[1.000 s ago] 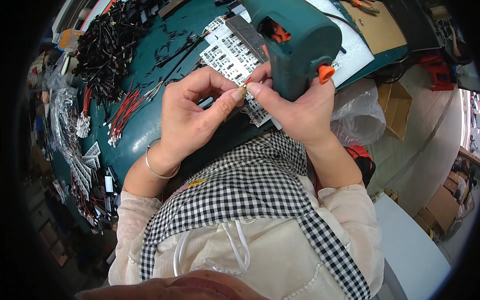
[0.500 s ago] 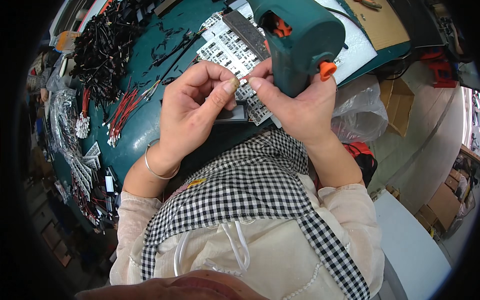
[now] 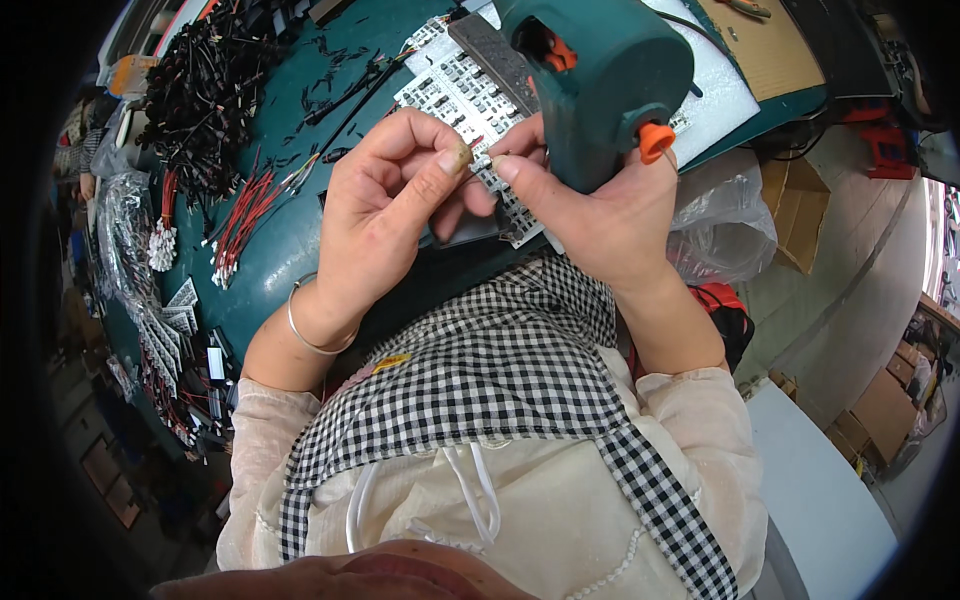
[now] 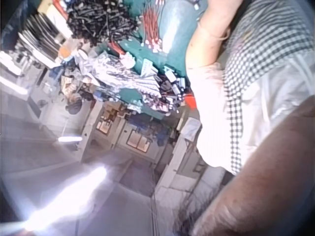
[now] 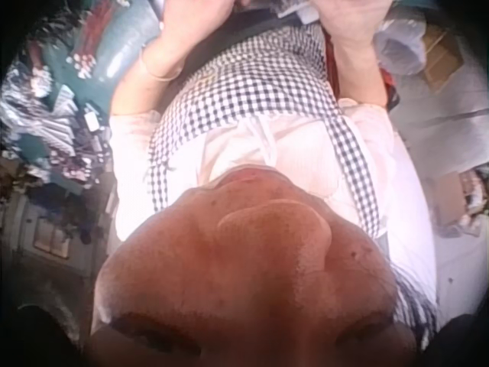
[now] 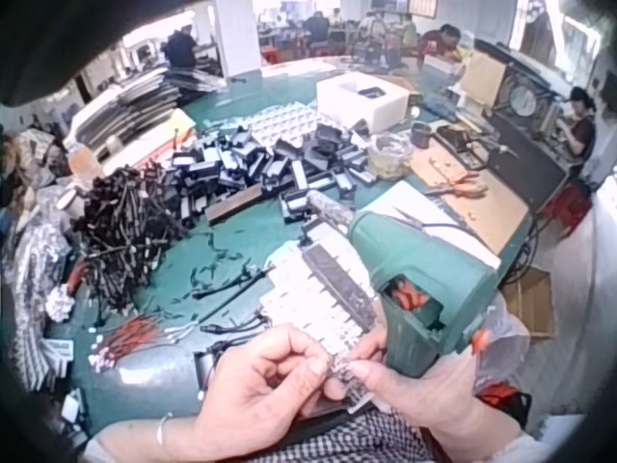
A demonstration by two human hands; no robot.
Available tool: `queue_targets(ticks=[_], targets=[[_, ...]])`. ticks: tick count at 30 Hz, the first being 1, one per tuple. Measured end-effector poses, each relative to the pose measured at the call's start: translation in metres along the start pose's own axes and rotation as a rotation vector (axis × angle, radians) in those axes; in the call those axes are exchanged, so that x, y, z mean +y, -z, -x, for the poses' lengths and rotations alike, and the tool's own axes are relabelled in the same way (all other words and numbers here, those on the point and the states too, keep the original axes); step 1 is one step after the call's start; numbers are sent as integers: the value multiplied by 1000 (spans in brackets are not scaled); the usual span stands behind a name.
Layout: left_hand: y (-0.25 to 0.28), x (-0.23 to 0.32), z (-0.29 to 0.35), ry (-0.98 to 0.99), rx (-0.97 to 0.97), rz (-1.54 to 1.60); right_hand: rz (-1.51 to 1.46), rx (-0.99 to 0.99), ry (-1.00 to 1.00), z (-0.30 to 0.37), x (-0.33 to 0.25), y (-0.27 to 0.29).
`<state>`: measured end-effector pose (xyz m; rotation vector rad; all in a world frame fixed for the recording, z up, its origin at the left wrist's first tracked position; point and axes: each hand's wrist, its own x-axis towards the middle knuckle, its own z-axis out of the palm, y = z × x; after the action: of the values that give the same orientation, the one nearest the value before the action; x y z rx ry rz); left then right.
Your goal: The person uses a soldering iron to attach wires to a circuit board. They repeatedly pick up wires, position them on the board, and apply heat to secure the connections. The person works methodically through a batch of wires, handling them one at a time.
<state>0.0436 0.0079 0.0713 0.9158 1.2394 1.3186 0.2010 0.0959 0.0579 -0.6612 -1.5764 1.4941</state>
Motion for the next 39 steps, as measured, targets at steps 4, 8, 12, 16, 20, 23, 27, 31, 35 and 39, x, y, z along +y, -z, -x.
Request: queue_targets(ticks=[4, 8, 12, 16, 20, 23, 27, 31, 35, 39], targets=[[-1, -8, 1, -95, 2, -156, 17, -27, -3, 0, 0, -1], [6, 8, 2, -67, 16, -341, 108, -98, -75, 3, -1, 5], [28, 20, -1, -29, 82, -549, 101, -88, -167, 9, -6, 9], [52, 1, -13, -29, 257, -841, -10, 48, -138, 21, -8, 18], [50, -17, -14, -60, 275, -955, -87, -27, -182, 30, -14, 47], [53, -25, -17, -81, 287, -981, -89, -36, -241, 48, -17, 59], [52, -28, -18, -101, 306, -941, -187, -54, -355, 65, -23, 63], [57, -31, -20, -128, 361, -905, -218, -14, -406, 68, -24, 56], [59, -32, -27, -105, 347, -952, -213, -32, -471, 61, -24, 45], [62, -34, -26, -126, 354, -957, -147, -70, -594, 55, -29, 39]])
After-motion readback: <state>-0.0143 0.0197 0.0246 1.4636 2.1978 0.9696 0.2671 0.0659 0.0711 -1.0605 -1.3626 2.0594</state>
